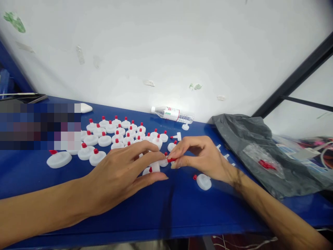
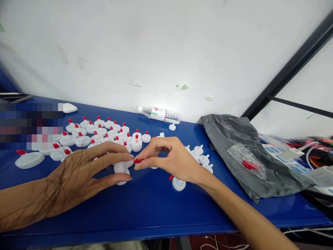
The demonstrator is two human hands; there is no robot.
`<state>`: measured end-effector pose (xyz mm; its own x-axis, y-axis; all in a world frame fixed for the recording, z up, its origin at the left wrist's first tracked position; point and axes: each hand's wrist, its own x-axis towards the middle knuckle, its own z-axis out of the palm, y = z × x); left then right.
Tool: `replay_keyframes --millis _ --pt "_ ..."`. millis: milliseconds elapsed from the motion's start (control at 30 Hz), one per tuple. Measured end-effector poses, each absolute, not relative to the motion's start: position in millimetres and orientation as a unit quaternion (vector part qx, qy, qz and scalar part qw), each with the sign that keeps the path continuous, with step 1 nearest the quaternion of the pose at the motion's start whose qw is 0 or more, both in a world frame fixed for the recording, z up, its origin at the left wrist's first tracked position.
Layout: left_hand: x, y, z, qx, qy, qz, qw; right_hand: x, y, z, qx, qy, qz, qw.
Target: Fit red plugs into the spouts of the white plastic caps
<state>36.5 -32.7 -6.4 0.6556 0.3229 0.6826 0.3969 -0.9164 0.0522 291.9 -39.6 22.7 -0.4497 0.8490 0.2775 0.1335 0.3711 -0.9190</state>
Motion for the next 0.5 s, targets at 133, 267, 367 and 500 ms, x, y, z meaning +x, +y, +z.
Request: replay_keyframes --millis 133,267,367,500 --pt "36.2 -32.7 -4.7 -0.915 -0.17 -0.361 0.064 294.6 -37.7 19.3 -0.308 -0.689 0.524 0.395" --pt "37.3 -32.9 -3.8 -0.916 -0.184 -0.348 0.08 294.2 -38.8 21.5 -0.323 -0.71 0.487 0.393" --pt "37.5 -32.8 -4.2 -0.916 -0.186 -0.347 0.075 291.9 -41.1 25.0 -0.348 -0.738 0.423 0.395" --pt "36.6 -32.5 -5.4 -0.916 -0.189 -0.343 0.083 289.1 -44.1 27.0 -0.362 -0.759 0.38 0.386"
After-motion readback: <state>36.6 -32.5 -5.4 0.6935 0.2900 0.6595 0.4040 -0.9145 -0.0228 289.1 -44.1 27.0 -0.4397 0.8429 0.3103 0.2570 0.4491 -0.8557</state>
